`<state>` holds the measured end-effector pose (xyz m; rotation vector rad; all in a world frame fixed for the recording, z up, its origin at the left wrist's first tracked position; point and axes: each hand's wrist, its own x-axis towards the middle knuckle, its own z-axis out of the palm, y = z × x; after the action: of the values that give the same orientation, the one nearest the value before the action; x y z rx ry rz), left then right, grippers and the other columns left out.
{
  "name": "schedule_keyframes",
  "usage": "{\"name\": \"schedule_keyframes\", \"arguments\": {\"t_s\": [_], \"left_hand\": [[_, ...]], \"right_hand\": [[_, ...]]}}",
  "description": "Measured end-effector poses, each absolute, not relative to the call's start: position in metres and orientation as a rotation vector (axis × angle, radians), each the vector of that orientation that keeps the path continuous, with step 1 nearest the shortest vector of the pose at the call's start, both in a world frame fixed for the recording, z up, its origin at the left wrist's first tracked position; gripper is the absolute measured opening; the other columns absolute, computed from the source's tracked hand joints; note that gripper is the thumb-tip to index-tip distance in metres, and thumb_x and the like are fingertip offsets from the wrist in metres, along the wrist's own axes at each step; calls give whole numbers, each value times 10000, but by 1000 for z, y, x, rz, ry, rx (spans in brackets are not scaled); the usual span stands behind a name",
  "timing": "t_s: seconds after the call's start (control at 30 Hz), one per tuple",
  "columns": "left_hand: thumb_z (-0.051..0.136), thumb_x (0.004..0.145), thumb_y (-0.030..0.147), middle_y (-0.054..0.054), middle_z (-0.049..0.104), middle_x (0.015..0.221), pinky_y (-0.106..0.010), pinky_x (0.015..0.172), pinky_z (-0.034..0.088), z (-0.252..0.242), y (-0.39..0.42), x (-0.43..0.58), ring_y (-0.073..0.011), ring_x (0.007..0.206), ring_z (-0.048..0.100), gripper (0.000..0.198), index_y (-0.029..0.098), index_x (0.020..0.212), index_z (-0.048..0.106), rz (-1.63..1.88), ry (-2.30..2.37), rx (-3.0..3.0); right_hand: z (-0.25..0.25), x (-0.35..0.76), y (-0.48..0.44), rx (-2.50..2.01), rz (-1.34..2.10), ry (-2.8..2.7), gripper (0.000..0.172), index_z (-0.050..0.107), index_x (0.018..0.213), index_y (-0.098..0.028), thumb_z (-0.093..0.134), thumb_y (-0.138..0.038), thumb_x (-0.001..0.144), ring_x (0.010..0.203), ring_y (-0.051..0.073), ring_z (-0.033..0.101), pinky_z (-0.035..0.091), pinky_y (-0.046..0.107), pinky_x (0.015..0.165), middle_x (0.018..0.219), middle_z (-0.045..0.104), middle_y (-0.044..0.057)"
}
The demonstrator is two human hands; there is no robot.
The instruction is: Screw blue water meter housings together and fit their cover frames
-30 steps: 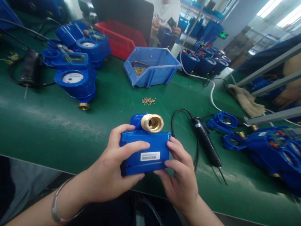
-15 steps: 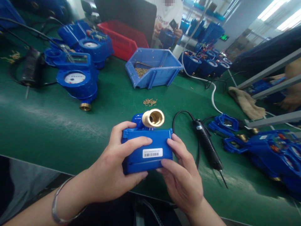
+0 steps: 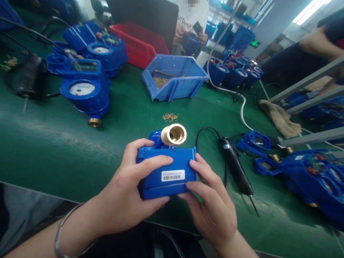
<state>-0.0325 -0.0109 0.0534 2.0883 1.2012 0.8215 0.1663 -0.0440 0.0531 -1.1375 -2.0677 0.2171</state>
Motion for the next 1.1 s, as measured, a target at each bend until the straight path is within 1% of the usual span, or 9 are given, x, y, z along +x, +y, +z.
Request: {"name": "schedule_keyframes", "arguments": {"t_s": [0.1, 0.2, 0.33, 0.47, 0.6, 0.7, 0.87, 1.0, 1.1], "left_hand": [[689, 648, 178, -65, 277, 1291, -471, 982, 410, 53, -11, -32, -289, 1237, 342, 557, 292, 1149, 473, 837, 1205, 2091], [698, 643, 201, -70, 292, 1276, -482, 970, 416, 52, -13, -27, -297, 1218, 363, 541, 285, 1134, 489, 882, 1254, 2061], [702, 646, 246, -74, 321, 1242, -486, 954, 428, 55, -11, -19, -300, 1181, 397, 509, 270, 1122, 522, 939, 1349, 2015], [700, 648, 258, -66, 372, 1207, -445, 928, 462, 62, -5, -15, -281, 1140, 452, 476, 266, 1104, 562, 959, 1357, 1947], [712, 635, 313, -57, 406, 1182, -411, 857, 514, 69, -1, -18, -266, 1065, 519, 497, 286, 1111, 574, 931, 1363, 1852], [696, 656, 400, -61, 406, 1192, -404, 790, 547, 75, -3, -21, -264, 1010, 561, 533, 322, 1159, 541, 856, 1344, 1814], [615, 718, 501, -98, 434, 1241, -427, 772, 560, 87, -9, -27, -293, 1018, 581, 599, 332, 1269, 452, 810, 1224, 1870], [681, 684, 439, -116, 470, 1272, -444, 805, 552, 87, -9, -28, -315, 1076, 566, 734, 318, 1339, 372, 754, 1022, 1712], [638, 747, 320, -113, 511, 1264, -431, 825, 546, 74, -9, -23, -263, 1028, 614, 688, 298, 1357, 321, 684, 848, 1323]], "right_hand": [[53, 166, -46, -1109, 206, -2093, 188, 526, 950, -158, 600, -87, 793, 1222, 309, 449, 456, 535, 952, 1200, 527, 159], [48, 164, -46, -1161, 225, -2018, 321, 513, 1093, -182, 585, -90, 794, 1226, 286, 441, 450, 502, 964, 1278, 466, 147], [32, 163, -36, -1338, 487, -1808, 684, 274, 1375, -216, 623, -317, 795, 1265, 292, 400, 395, 496, 1006, 1382, 379, 152], [27, 165, -17, -1292, 742, -1699, 901, 210, 1412, -252, 661, -546, 689, 1231, 303, 446, 422, 465, 980, 1394, 389, 134], [35, 161, -12, -1237, 765, -1601, 877, 286, 1392, -269, 645, -600, 664, 1149, 282, 521, 478, 411, 918, 1334, 455, 101], [41, 158, -18, -1276, 817, -1507, 894, 337, 1370, -288, 676, -618, 611, 1142, 299, 518, 443, 460, 946, 1315, 460, 97], [52, 164, -17, -1160, 1098, -1293, 881, 395, 1336, -271, 735, -572, 581, 1032, 290, 598, 506, 441, 857, 1217, 565, 96], [70, 177, -1, -1153, 1405, -1074, 724, 479, 1259, -193, 709, -511, 651, 903, 269, 653, 529, 408, 795, 1060, 657, 111], [76, 184, 13, -1350, 1638, -1006, 641, 520, 1190, -145, 677, -509, 687, 784, 209, 668, 534, 326, 729, 938, 686, 99]]}}
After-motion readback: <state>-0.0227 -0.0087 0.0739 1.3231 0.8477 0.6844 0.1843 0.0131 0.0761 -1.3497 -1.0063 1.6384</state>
